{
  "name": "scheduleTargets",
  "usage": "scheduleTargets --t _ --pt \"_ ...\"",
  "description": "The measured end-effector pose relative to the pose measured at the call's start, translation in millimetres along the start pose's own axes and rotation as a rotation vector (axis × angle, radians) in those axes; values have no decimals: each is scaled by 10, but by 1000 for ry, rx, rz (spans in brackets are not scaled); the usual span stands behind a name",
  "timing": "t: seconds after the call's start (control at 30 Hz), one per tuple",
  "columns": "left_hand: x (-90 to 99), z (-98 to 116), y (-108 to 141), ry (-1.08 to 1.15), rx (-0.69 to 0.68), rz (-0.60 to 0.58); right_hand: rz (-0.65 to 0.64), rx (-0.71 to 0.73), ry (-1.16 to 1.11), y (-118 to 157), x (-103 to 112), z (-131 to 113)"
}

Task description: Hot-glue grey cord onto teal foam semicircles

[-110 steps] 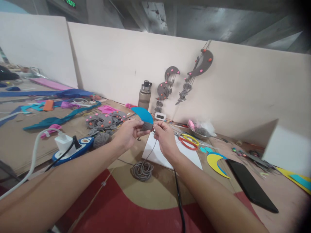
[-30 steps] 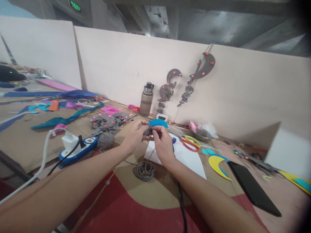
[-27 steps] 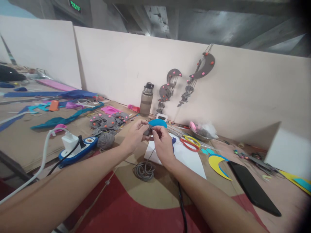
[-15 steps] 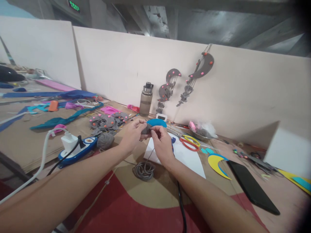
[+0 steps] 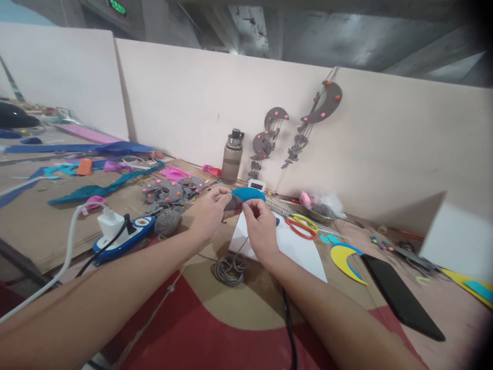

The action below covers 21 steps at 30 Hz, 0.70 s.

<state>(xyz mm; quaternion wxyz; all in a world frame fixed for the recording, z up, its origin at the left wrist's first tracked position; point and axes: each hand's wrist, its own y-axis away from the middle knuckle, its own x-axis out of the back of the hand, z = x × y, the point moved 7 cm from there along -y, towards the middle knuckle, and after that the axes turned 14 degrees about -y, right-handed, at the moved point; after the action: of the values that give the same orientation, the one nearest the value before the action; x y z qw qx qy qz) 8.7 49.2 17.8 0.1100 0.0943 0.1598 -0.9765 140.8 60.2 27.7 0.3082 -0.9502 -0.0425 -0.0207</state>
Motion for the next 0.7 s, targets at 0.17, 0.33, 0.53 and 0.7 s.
scheduleTargets --t 0.17,0.33,0.53,0.7 --pt "-40 -18 25 20 28 -13 87 -57 -69 -9 56 64" --pt "-50 -31 33 58 46 -7 106 -118 -109 3 60 107" --pt "-58 -65 34 119 64 -19 133 -196 -139 8 61 188" --pt "-52 -102 14 141 84 -26 136 -210 -241 6 28 253"
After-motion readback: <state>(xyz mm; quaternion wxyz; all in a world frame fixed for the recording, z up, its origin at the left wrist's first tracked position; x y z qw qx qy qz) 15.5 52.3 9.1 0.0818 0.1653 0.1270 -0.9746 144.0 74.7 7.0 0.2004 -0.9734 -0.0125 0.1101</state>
